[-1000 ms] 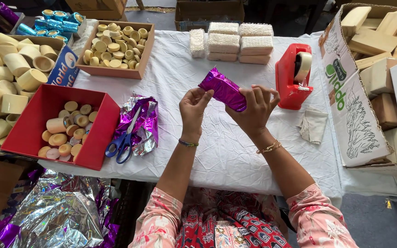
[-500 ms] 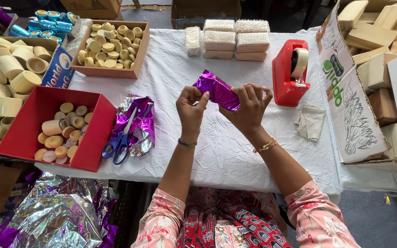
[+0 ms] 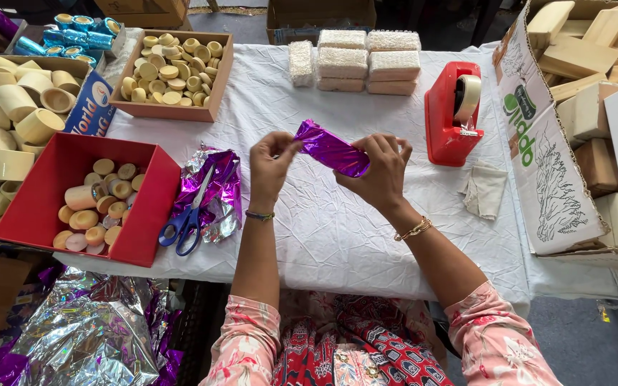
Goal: Wrapping small blocks in decorative purple foil and securing them with tape.
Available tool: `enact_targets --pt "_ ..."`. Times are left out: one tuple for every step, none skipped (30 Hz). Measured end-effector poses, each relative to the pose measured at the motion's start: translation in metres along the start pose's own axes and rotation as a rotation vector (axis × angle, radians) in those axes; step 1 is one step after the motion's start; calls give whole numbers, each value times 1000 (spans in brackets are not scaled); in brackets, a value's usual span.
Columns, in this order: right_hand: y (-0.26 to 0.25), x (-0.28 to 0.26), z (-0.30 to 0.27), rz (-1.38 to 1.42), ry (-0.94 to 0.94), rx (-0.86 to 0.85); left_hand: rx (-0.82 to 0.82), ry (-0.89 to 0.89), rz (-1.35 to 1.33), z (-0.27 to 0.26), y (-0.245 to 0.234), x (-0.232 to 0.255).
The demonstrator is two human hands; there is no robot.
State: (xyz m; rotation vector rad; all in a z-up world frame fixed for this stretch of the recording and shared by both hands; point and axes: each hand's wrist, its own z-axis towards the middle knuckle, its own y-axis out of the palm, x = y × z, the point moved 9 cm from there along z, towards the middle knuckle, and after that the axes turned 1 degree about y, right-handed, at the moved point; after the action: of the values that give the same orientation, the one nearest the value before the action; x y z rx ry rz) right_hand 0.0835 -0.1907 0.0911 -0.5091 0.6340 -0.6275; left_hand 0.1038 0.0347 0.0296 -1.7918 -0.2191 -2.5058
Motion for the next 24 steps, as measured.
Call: enact_targets --pt "0 4 -1 0 0 1 -1 0 0 -3 1 -2" --pt "-2 9 -1 -29 2 26 219 120 184 -8 -18 9" --pt "-4 12 0 -57 0 53 441 244 369 -18 -33 23" --pt "-7 11 0 -55 -3 54 443 246 369 -24 -21 16" --pt "-12 9 1 -95 -7 92 386 118 185 -27 -9 -5" --pt "-18 7 1 -135 -11 130 325 -8 1 -31 7 -26" --pt "-17 5 0 -133 -9 126 327 -12 2 -34 17 -25" --pt "-16 3 -1 -98 -3 121 254 -37 -160 -36 34 -28" --pt "-16 2 0 -64 1 117 180 -57 -324 -36 53 -29" --pt "-18 0 0 -65 0 115 181 -57 -326 -34 54 -30" --pt "-19 -3 1 20 -7 119 134 14 -429 -32 57 -24" --pt "-21 -5 1 104 -13 123 86 87 -532 -30 60 -17" --pt "-18 -3 0 106 -16 122 89 89 -531 -30 59 -25" --pt "-14 2 -2 157 1 100 83 128 -585 -29 59 -29" --pt "-9 6 -2 208 19 81 74 167 -637 -28 57 -32" --pt "-9 5 -3 211 17 84 74 171 -634 -28 58 -17" --pt "-9 5 -4 207 20 81 141 104 -660 -29 55 -10" --pt "-8 4 -5 203 23 78 209 38 -684 -30 53 -3" --pt "-6 2 -7 202 23 79 209 38 -686 -34 58 6" --pt "-4 4 -10 149 62 100 221 2 -672 -37 63 13" --pt "-4 5 -12 95 101 125 229 -33 -656 -40 68 20" --pt "1 5 -13 93 100 129 225 -32 -657 -36 71 4" --pt "2 3 -17 79 75 156 200 -6 -646 -35 76 -10" --pt "3 0 -20 66 50 182 176 20 -635 -34 81 -24"
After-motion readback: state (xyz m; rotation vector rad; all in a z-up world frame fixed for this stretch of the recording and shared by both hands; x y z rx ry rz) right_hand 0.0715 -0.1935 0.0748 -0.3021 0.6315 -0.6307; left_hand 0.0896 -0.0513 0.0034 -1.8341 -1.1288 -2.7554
